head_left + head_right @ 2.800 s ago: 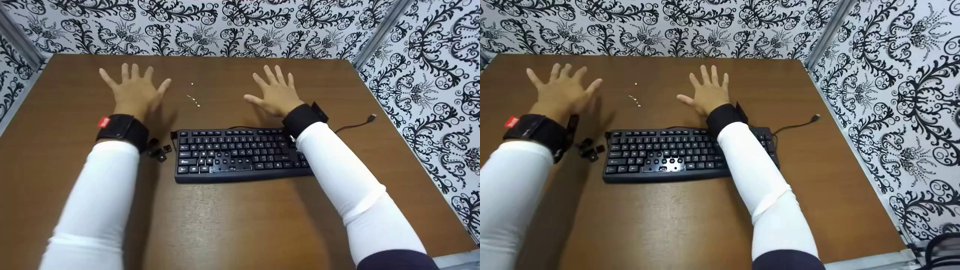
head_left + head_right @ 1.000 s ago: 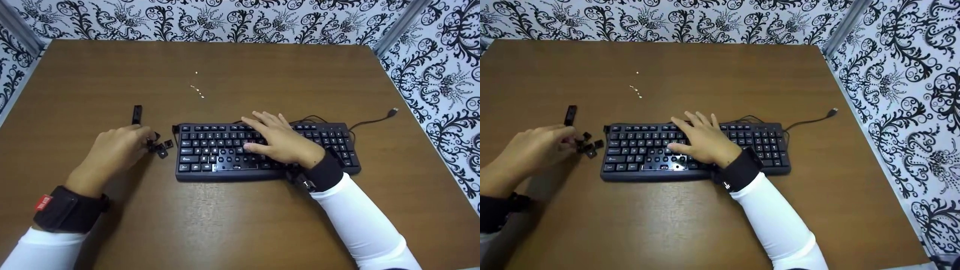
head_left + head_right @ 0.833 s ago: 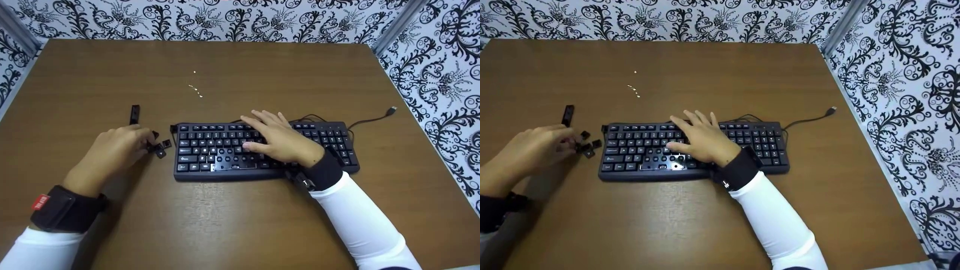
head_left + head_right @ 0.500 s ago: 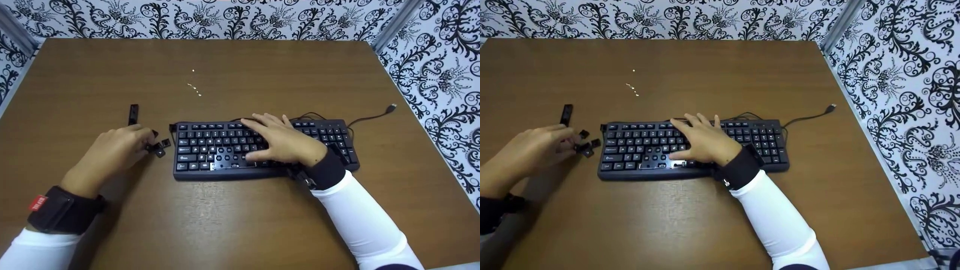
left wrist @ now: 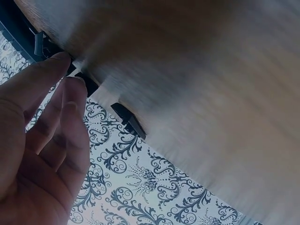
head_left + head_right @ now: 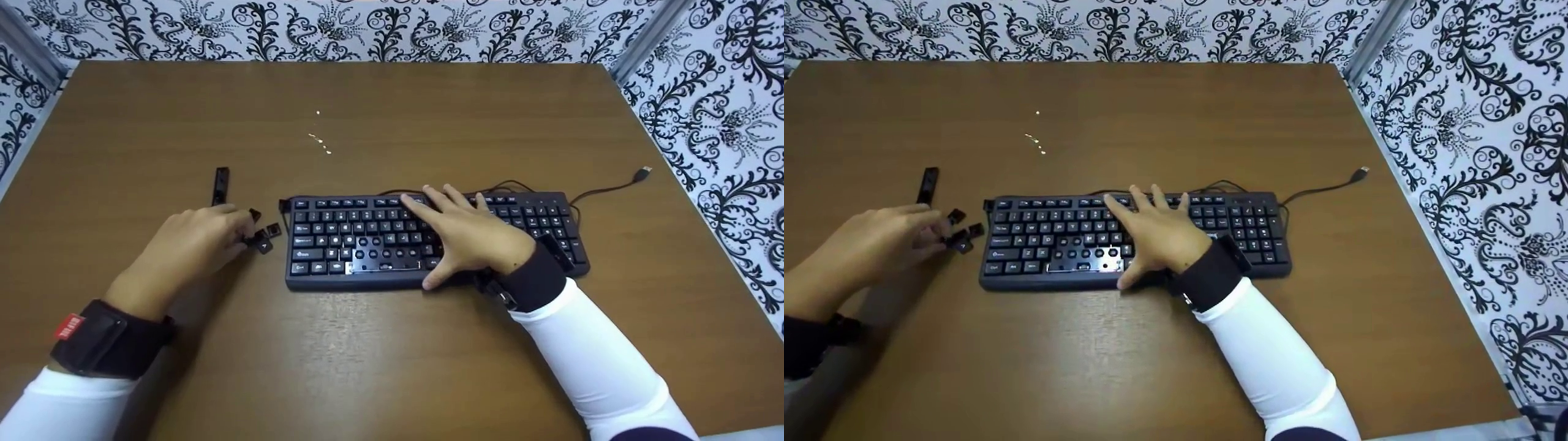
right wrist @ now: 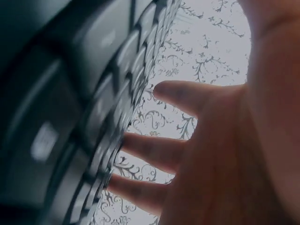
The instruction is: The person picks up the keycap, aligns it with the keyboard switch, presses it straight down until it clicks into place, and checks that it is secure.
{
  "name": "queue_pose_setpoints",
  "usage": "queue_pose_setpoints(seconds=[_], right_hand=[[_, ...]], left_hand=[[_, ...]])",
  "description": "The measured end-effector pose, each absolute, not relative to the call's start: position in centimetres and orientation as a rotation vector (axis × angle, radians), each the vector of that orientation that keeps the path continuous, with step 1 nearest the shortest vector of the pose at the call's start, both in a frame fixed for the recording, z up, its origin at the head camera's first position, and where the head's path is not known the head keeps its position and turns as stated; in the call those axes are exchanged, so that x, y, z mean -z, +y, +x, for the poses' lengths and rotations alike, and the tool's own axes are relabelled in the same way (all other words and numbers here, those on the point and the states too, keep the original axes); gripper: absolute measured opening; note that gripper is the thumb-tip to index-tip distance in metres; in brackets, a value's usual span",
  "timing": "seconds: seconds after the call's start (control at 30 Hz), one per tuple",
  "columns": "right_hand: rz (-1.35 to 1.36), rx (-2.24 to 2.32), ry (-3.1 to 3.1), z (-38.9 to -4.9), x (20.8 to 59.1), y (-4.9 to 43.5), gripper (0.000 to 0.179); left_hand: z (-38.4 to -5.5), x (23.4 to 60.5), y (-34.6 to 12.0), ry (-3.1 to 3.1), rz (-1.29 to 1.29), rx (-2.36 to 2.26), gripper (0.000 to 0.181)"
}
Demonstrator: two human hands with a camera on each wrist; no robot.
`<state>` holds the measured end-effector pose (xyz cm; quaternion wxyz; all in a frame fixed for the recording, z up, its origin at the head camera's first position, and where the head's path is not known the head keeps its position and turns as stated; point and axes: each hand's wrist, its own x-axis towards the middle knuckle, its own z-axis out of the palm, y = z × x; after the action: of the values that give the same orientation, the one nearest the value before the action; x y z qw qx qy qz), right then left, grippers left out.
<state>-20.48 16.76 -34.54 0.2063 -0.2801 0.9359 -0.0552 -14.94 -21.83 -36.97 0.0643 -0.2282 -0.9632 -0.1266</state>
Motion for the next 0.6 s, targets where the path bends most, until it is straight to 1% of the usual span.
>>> queue_pose_setpoints(seconds=[0.17, 0.4, 0.6], right_hand=[[-0.731, 0.110, 2.620, -20.7, 34.5, 17.7, 0.139], [-0.750, 0.079, 2.630, -20.9, 34.7, 18.3, 0.142], [-0.777, 0.046, 2.668, -21.0, 35.2, 18.4, 0.145]], left_hand=[[-15.0, 37.1, -21.9, -2.868, -0.693, 0.395, 0.021], [-15.0, 36.9, -21.8, -2.892, -0.708, 0.371, 0.028], [-15.0, 37.1, -21.8, -2.940, -0.694, 0.352, 0.026]])
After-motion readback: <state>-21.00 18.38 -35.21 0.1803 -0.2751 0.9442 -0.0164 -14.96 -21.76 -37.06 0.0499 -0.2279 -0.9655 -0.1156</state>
